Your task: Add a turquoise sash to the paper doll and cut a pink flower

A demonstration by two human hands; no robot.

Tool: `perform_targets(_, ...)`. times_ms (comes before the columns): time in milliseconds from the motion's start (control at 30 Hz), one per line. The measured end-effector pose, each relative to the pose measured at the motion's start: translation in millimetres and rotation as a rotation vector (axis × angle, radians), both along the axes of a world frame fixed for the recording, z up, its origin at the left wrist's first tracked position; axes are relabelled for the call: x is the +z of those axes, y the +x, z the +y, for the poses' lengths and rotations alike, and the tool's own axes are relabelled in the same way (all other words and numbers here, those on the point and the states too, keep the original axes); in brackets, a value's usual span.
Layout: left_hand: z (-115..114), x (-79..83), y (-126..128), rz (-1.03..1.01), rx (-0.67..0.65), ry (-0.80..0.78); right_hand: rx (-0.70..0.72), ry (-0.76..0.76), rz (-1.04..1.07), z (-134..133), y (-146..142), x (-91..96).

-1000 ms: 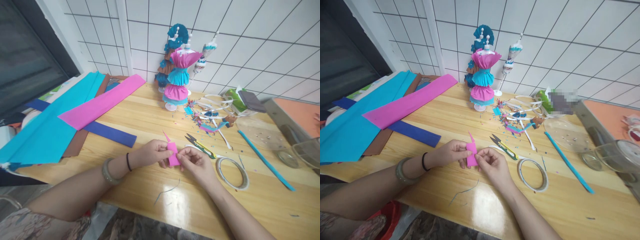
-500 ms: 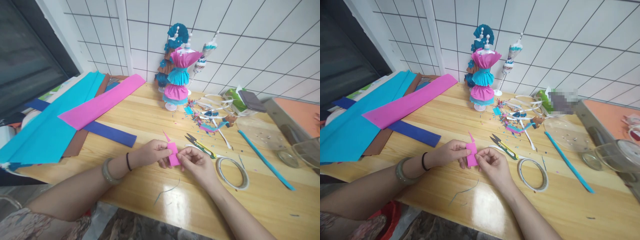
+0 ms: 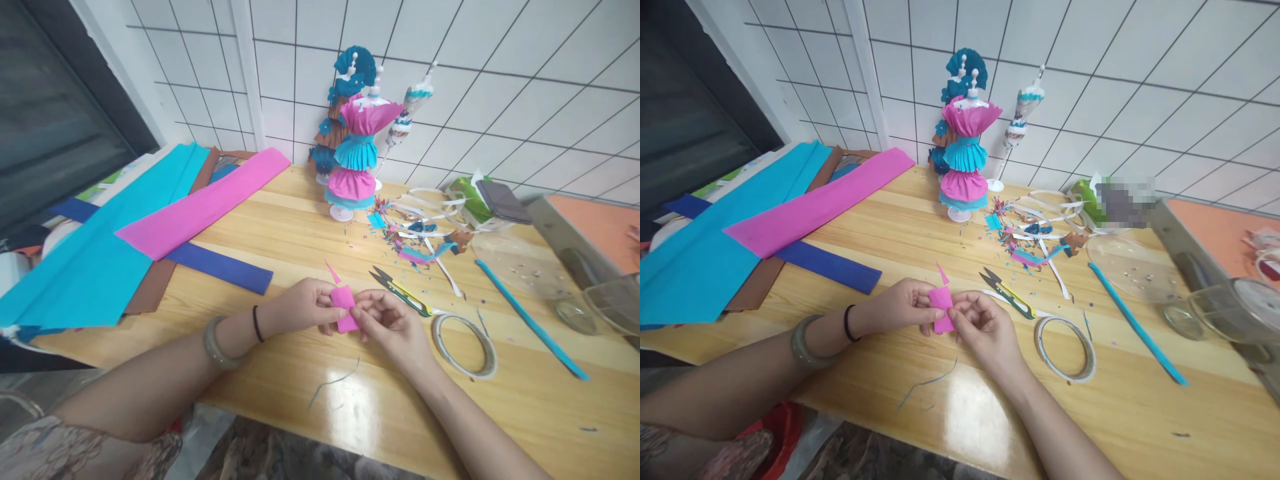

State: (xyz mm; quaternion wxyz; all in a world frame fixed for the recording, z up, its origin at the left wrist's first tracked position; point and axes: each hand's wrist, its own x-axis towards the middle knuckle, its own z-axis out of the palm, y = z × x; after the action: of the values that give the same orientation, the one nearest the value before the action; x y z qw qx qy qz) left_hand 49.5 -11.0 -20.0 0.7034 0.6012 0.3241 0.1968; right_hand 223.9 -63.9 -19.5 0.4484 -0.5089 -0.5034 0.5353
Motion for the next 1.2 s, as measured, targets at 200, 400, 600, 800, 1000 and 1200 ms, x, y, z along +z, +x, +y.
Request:
perform_targets(200,-1,2.8,0,0.001,-0.008,0.023,0.065,-0.053,0.062,1,-2,2.4)
perform_targets(400,-1,2.1,-1,0.004,-0.044,0.009,0.124,-0.08,0.051,0,-1,3.2)
perform_targets(600,-1,1.0,1,-0.017,0.03,-0.022,0.087,-0.042,0.03,0,4,-2.6)
perform_targets(800,-1,3.8,0,-0.089,0.046,-0.009,0.141,0.009,0.029,0,7,1.6)
perform_targets(1000,-1,1.7,-3,-0.111,0.011,0.033,0.161,0.009,0.029,-2,8,8.3)
perform_targets(1200,-1,3.5,-3,-0.153,0.04,-0.01,0.192,-0.04,0.026,-3,10,12.1)
